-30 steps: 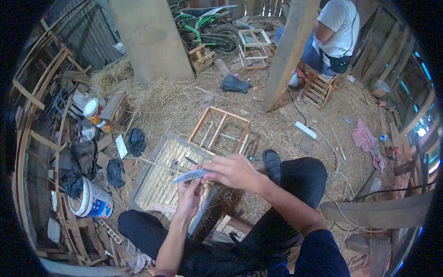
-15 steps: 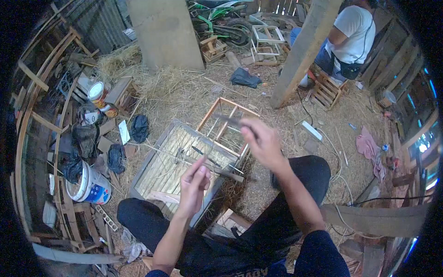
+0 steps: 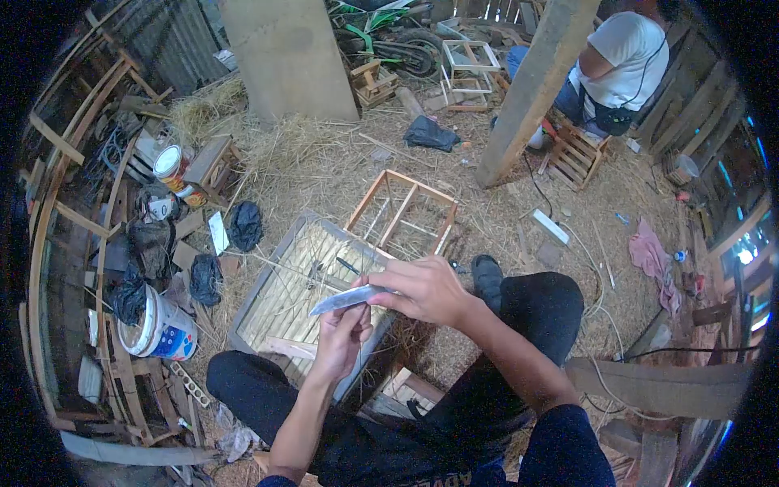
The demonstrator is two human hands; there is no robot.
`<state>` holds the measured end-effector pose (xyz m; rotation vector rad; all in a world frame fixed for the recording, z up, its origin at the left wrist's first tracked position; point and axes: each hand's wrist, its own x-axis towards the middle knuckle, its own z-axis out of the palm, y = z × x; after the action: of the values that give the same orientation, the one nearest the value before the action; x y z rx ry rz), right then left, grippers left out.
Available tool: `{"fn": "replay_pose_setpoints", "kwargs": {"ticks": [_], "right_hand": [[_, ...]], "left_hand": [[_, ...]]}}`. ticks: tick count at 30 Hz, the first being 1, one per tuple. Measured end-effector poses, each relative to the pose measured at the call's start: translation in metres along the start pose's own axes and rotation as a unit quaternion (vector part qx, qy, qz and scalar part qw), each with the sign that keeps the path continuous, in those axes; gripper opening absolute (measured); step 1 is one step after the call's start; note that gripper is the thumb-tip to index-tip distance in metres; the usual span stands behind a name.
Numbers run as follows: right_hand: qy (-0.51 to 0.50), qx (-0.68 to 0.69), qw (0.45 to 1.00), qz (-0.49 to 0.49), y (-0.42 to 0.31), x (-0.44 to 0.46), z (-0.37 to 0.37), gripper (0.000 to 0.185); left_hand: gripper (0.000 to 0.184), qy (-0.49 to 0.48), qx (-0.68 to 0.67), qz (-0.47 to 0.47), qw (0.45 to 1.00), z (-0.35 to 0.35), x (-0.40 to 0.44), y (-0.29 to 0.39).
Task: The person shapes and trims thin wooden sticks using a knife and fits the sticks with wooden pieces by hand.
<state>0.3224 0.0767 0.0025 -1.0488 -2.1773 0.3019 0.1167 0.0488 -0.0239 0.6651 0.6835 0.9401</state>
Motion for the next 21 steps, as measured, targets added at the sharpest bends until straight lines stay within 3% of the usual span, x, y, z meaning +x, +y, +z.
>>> {"fn": "replay_pose_setpoints", "kwargs": {"ticks": [21], "right_hand": [[0.067, -0.068, 0.993, -0.072, -0.002, -0.005, -0.018, 0.031]], "left_hand": [[0.047, -0.040, 0.005, -0.101, 0.994, 0.010, -0.012, 0.021]]}}
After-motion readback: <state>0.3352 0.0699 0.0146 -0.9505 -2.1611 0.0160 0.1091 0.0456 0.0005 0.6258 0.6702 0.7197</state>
